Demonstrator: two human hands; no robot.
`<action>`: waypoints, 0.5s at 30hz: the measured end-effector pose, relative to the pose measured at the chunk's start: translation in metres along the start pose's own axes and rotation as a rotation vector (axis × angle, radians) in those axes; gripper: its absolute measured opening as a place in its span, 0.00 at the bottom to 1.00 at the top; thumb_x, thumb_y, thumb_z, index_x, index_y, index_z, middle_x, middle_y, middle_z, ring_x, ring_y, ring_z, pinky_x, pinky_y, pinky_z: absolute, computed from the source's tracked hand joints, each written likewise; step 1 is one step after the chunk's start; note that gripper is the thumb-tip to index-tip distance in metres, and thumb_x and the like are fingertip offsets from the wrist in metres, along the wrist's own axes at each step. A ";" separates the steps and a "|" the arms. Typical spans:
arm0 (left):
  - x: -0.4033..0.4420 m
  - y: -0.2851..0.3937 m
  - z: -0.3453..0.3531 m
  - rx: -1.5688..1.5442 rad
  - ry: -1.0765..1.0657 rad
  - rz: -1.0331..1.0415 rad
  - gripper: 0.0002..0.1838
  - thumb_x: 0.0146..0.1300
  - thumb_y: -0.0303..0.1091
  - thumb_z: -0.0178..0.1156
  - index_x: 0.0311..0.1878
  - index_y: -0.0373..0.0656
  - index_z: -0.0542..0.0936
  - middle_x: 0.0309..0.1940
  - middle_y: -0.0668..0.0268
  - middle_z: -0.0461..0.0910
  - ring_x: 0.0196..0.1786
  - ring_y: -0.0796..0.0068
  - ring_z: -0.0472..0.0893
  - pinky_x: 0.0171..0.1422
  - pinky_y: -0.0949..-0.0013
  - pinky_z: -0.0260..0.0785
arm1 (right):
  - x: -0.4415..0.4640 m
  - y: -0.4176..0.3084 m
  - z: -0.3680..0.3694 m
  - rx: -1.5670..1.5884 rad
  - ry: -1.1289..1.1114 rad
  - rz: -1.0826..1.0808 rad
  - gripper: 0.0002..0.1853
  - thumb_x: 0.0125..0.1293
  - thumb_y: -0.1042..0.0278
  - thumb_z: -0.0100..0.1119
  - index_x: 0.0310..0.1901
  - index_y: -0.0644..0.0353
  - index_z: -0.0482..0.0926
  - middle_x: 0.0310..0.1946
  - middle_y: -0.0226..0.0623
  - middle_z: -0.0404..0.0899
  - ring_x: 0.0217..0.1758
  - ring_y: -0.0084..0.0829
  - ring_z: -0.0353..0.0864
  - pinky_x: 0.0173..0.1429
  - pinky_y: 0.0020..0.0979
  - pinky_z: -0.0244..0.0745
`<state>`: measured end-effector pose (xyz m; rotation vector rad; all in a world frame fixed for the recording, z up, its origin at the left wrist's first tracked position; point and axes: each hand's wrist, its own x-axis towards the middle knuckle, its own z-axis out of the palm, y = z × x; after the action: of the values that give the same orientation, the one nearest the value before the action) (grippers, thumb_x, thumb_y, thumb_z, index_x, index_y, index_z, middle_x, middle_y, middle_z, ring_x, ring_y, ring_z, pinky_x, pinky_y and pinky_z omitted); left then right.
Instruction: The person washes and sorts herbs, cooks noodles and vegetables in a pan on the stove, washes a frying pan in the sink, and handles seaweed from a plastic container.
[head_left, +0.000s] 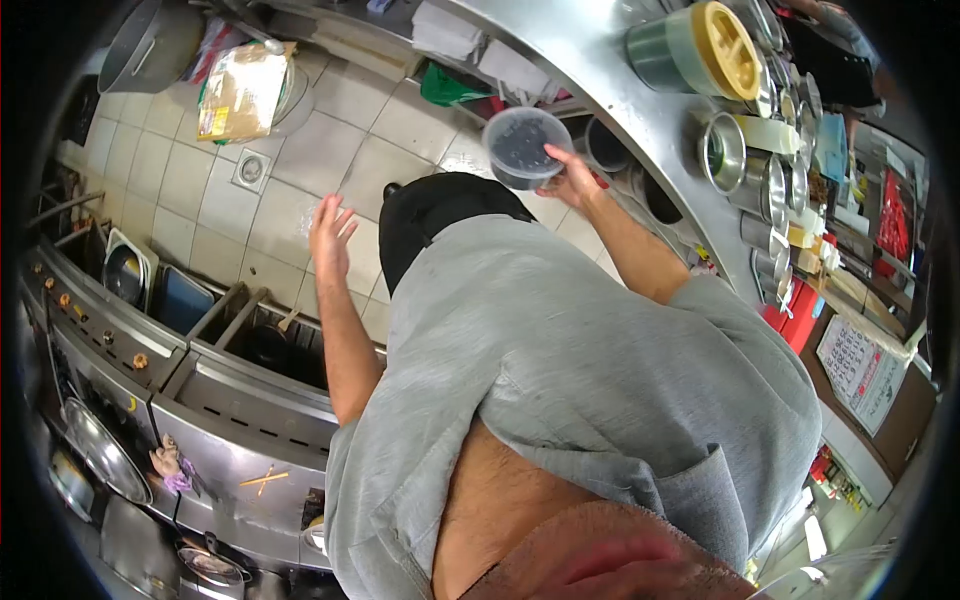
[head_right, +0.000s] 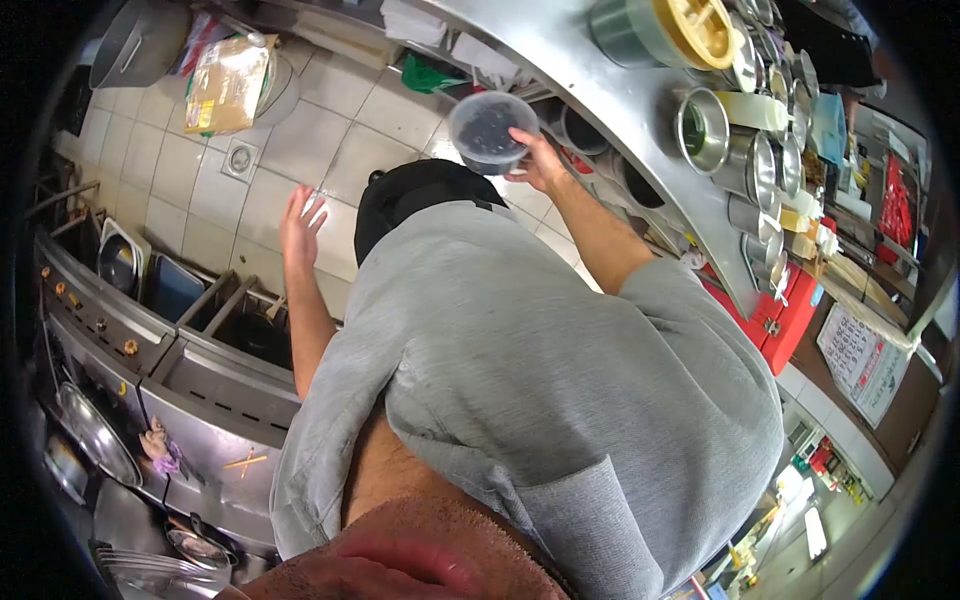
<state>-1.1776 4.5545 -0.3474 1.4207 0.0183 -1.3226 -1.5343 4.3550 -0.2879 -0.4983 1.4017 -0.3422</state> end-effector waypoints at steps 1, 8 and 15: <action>-0.007 -0.004 -0.005 -0.019 0.046 -0.007 0.32 0.61 0.49 0.54 0.62 0.39 0.60 0.59 0.59 0.64 0.58 0.61 0.68 0.58 0.58 0.61 | -0.011 0.002 -0.027 0.031 0.029 0.003 0.36 0.50 0.51 0.63 0.59 0.52 0.58 0.58 0.46 0.57 0.60 0.46 0.58 0.56 0.58 0.58; -0.044 -0.020 0.058 -0.036 0.143 0.058 0.31 0.61 0.49 0.55 0.60 0.39 0.62 0.56 0.60 0.67 0.55 0.62 0.70 0.56 0.58 0.61 | 0.000 -0.005 -0.195 0.715 0.242 -0.064 0.31 0.57 0.51 0.57 0.56 0.60 0.63 0.58 0.46 0.61 0.60 0.47 0.59 0.57 0.54 0.60; -0.145 -0.098 0.190 -0.099 0.135 0.154 0.24 0.61 0.45 0.55 0.54 0.40 0.68 0.50 0.64 0.72 0.49 0.69 0.74 0.52 0.63 0.64 | 0.072 0.008 -0.263 0.865 0.366 -0.394 0.24 0.62 0.50 0.46 0.56 0.53 0.65 0.57 0.37 0.65 0.54 0.44 0.67 0.51 0.56 0.67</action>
<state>-1.4220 4.5493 -0.2622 1.3960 0.0620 -1.0837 -1.7844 4.2911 -0.3774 0.0226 1.3394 -1.3396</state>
